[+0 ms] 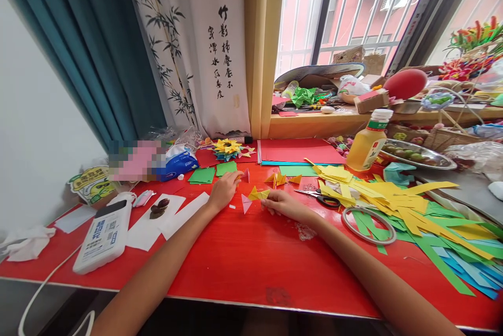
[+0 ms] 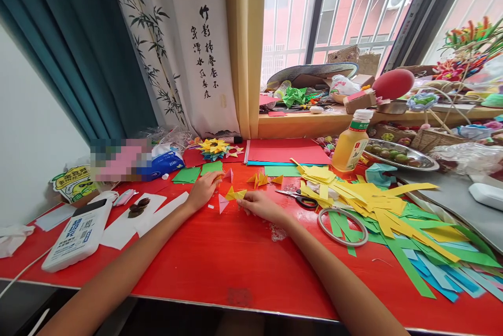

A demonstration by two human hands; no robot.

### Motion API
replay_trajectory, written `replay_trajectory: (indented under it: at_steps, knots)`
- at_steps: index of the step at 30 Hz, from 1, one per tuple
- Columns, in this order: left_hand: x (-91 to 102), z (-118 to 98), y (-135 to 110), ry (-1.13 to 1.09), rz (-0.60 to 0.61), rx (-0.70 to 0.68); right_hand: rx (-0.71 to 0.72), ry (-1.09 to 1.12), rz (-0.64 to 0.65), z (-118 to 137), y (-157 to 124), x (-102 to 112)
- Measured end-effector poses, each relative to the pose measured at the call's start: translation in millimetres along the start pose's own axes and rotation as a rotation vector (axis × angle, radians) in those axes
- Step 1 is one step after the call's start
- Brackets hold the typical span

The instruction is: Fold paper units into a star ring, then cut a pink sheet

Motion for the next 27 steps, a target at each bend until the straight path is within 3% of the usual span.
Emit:
replay_trajectory:
  at_steps: [7,11,15,18,23,25,27]
  knots:
    - [13.9,-2,5,-0.159,-0.133,0.172,0.033,-0.060,0.005,6,-1,-4]
    - [14.8,-4,7,-0.706,-0.159,0.429,0.024,-0.020,0.088,7,-3,-6]
    - [7.2,-20,4,-1.081,-0.040,0.571,-0.013,0.071,0.061,8,-4,-2]
    - [0.2,-34,-1,-1.106,0.088,0.583,-0.038,0.166,-0.041,8,-2,3]
    - [-10.2,-46,-8,-0.920,0.312,0.483,-0.042,0.244,-0.120,2,0,3]
    - [-10.7,-42,-6,-0.830,0.330,0.449,-0.051,0.257,-0.151,-2,1,4]
    - [-7.5,-34,-1,-0.743,0.274,0.401,-0.055,0.282,-0.199,-4,2,8]
Point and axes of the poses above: each hand's wrist, its own y-axis towards the middle knuckle, its own x-axis out of the back of the hand, z = x × y, the point moved 7 cm from there along y, towards the middle knuckle, and after that the axes turned 11 degrees about -z, right-handed, at the moved point
